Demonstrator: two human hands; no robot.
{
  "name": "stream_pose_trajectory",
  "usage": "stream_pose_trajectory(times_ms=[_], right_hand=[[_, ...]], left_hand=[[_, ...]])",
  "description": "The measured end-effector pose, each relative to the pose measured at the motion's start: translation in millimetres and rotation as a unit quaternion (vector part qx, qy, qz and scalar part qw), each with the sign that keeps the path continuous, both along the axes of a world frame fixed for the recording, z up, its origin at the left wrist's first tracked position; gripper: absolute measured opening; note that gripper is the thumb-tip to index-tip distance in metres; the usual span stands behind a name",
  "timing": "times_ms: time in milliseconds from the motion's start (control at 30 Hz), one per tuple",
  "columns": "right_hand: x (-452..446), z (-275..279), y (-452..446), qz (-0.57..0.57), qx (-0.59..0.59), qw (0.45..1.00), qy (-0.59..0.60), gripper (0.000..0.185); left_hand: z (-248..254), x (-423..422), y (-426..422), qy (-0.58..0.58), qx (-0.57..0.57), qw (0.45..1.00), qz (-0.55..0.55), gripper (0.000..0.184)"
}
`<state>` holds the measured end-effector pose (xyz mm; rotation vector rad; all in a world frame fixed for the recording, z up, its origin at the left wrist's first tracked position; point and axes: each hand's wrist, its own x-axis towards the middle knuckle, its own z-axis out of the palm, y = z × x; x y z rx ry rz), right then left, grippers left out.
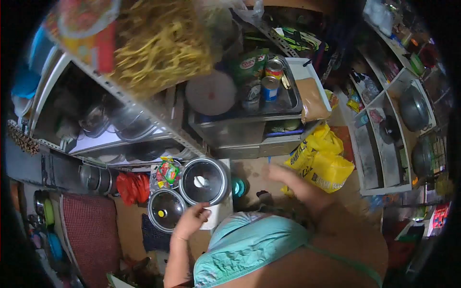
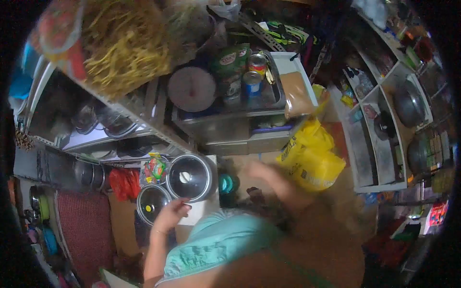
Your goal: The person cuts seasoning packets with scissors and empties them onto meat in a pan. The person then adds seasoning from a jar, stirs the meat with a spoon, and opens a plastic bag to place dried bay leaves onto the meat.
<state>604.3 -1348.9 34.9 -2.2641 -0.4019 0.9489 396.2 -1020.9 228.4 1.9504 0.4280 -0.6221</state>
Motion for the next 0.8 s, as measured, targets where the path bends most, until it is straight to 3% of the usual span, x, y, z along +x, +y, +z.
stream_pose_trajectory(times_ms=[33,100,133,200,267,367,433,500,600,667,700,800], right_hand=[[23,24,3,-0.011,-0.055,0.992,-0.111,0.055],[65,43,5,-0.197,0.097,0.96,-0.175,0.052],[95,9,13,-0.245,0.123,0.933,-0.233,0.047],[137,-21,26,-0.291,0.19,0.918,-0.192,0.041],[157,-7,34,-0.286,0.257,0.923,0.011,0.037],[179,-38,25,-0.323,0.36,0.873,0.062,0.029],[192,-67,6,-0.325,0.393,0.858,0.063,0.025],[188,-34,-21,-0.317,0.336,0.886,0.04,0.024],[181,-20,-74,-0.388,0.36,0.847,0.053,0.028],[184,-40,-120,-0.498,0.406,0.765,0.053,0.021],[190,-51,-145,-0.516,0.403,0.755,0.047,0.021],[205,-78,-220,-0.511,0.373,0.774,0.023,0.02]], left_hand=[[-13,2,-20,-0.014,0.066,0.996,-0.055,0.041],[-22,6,-53,-0.017,0.014,0.997,-0.074,0.044],[-12,12,-67,-0.019,0.002,0.996,-0.092,0.046],[-17,11,-78,-0.015,0.026,0.998,-0.061,0.046],[-26,6,-72,-0.02,0.061,0.997,-0.031,0.043],[-34,-5,-64,-0.058,0.146,0.988,-0.002,0.04],[-50,-21,-59,-0.061,0.199,0.978,-0.001,0.04],[-60,-42,-56,-0.043,0.213,0.976,-0.002,0.04],[-79,-76,-56,0.014,0.196,0.98,0.029,0.039],[-106,-116,-53,0.037,0.174,0.981,0.076,0.039],[-103,-130,-55,0.053,0.185,0.979,0.067,0.039],[-155,-199,-55,0.065,0.176,0.975,0.12,0.041]])
